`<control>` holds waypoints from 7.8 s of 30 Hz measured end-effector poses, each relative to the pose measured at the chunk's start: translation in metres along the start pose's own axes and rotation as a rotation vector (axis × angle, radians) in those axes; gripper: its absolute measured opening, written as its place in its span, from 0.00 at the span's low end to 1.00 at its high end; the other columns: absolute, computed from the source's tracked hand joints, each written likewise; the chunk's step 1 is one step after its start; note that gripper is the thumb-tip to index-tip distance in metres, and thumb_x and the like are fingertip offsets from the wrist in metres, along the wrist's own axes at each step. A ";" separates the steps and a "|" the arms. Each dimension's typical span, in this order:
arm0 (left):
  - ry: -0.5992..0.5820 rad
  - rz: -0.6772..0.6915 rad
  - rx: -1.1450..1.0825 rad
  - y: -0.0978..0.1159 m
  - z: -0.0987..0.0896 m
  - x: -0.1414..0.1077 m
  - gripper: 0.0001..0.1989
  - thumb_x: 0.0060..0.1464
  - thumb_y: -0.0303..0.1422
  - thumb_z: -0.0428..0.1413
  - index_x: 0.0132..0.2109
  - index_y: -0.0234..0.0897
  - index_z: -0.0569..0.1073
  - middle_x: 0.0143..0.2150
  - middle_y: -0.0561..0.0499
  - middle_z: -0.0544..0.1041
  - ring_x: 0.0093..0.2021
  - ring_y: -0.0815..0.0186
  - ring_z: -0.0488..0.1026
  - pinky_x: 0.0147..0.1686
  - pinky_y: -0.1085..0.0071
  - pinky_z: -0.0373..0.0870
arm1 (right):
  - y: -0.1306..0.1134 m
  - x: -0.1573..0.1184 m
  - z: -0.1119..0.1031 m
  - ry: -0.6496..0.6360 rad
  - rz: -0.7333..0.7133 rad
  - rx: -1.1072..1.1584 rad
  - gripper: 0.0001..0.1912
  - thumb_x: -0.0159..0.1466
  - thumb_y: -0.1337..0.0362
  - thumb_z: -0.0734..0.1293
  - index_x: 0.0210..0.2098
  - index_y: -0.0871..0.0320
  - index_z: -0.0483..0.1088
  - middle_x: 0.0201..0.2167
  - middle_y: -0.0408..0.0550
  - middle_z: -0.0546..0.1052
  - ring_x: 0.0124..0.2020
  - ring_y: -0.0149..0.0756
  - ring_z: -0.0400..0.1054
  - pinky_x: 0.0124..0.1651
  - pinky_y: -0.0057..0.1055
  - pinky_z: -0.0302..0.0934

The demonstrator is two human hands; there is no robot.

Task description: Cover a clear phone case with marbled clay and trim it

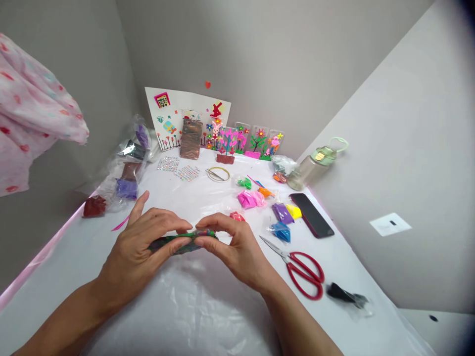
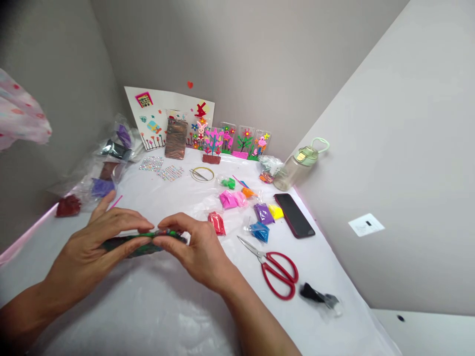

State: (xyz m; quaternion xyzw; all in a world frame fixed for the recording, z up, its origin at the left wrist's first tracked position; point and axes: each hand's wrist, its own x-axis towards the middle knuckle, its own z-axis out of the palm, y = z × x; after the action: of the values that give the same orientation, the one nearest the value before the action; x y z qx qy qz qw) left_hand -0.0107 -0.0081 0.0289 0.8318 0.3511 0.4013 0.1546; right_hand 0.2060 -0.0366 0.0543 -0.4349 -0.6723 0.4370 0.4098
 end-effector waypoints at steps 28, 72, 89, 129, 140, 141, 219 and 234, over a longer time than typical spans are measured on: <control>0.134 0.088 0.065 0.010 0.000 -0.002 0.09 0.64 0.29 0.57 0.45 0.50 0.78 0.41 0.58 0.82 0.45 0.62 0.79 0.74 0.42 0.43 | 0.003 0.001 0.011 -0.024 0.152 0.249 0.08 0.65 0.62 0.71 0.35 0.60 0.78 0.29 0.42 0.75 0.30 0.28 0.65 0.34 0.24 0.60; 0.083 -0.020 -0.077 0.007 0.002 -0.003 0.09 0.64 0.30 0.58 0.48 0.52 0.76 0.42 0.63 0.83 0.41 0.70 0.80 0.72 0.58 0.54 | 0.002 0.001 0.008 -0.039 0.148 0.346 0.10 0.68 0.58 0.70 0.37 0.59 0.77 0.30 0.43 0.73 0.31 0.29 0.65 0.35 0.26 0.60; 0.056 -0.183 -0.249 0.012 -0.001 0.000 0.01 0.62 0.39 0.61 0.40 0.53 0.79 0.36 0.65 0.84 0.35 0.69 0.81 0.71 0.58 0.58 | 0.001 0.000 0.010 -0.093 0.209 0.305 0.07 0.65 0.62 0.70 0.37 0.59 0.80 0.31 0.44 0.77 0.32 0.31 0.66 0.36 0.27 0.60; -0.133 -0.526 -0.496 0.017 -0.003 -0.001 0.10 0.58 0.45 0.62 0.39 0.46 0.78 0.35 0.56 0.79 0.37 0.67 0.77 0.36 0.76 0.74 | 0.002 0.001 0.009 0.019 0.155 0.346 0.12 0.66 0.55 0.72 0.35 0.58 0.78 0.28 0.43 0.74 0.30 0.29 0.63 0.34 0.26 0.59; -0.139 -0.558 -0.553 0.020 0.003 -0.001 0.09 0.58 0.44 0.62 0.38 0.45 0.78 0.34 0.56 0.78 0.36 0.67 0.74 0.36 0.76 0.72 | 0.003 0.000 0.011 0.035 0.120 0.272 0.14 0.68 0.53 0.70 0.34 0.59 0.76 0.27 0.41 0.70 0.29 0.28 0.60 0.32 0.26 0.55; -0.130 -0.567 -0.577 0.018 0.003 -0.001 0.09 0.57 0.44 0.63 0.38 0.45 0.78 0.34 0.56 0.78 0.36 0.67 0.74 0.37 0.77 0.72 | 0.003 0.001 0.011 0.045 0.120 0.256 0.16 0.68 0.53 0.69 0.33 0.59 0.76 0.26 0.41 0.70 0.28 0.28 0.59 0.31 0.26 0.55; 0.088 -0.004 -0.315 0.018 -0.010 -0.008 0.16 0.60 0.25 0.61 0.49 0.53 0.80 0.41 0.54 0.82 0.41 0.65 0.80 0.42 0.73 0.76 | -0.020 -0.006 0.017 0.063 0.200 0.310 0.08 0.59 0.59 0.74 0.30 0.58 0.79 0.29 0.43 0.73 0.31 0.31 0.65 0.32 0.28 0.56; 0.184 -0.134 -0.367 0.012 -0.005 -0.010 0.13 0.63 0.27 0.59 0.48 0.54 0.78 0.42 0.57 0.79 0.45 0.67 0.75 0.48 0.76 0.71 | -0.012 -0.003 0.015 0.093 0.160 0.319 0.09 0.60 0.59 0.75 0.31 0.59 0.78 0.26 0.41 0.72 0.29 0.29 0.61 0.33 0.27 0.56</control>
State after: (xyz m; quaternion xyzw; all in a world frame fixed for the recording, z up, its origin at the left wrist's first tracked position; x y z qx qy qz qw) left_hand -0.0132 -0.0236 0.0335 0.7244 0.3391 0.5215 0.2970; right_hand 0.1900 -0.0453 0.0605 -0.4362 -0.5381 0.5487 0.4681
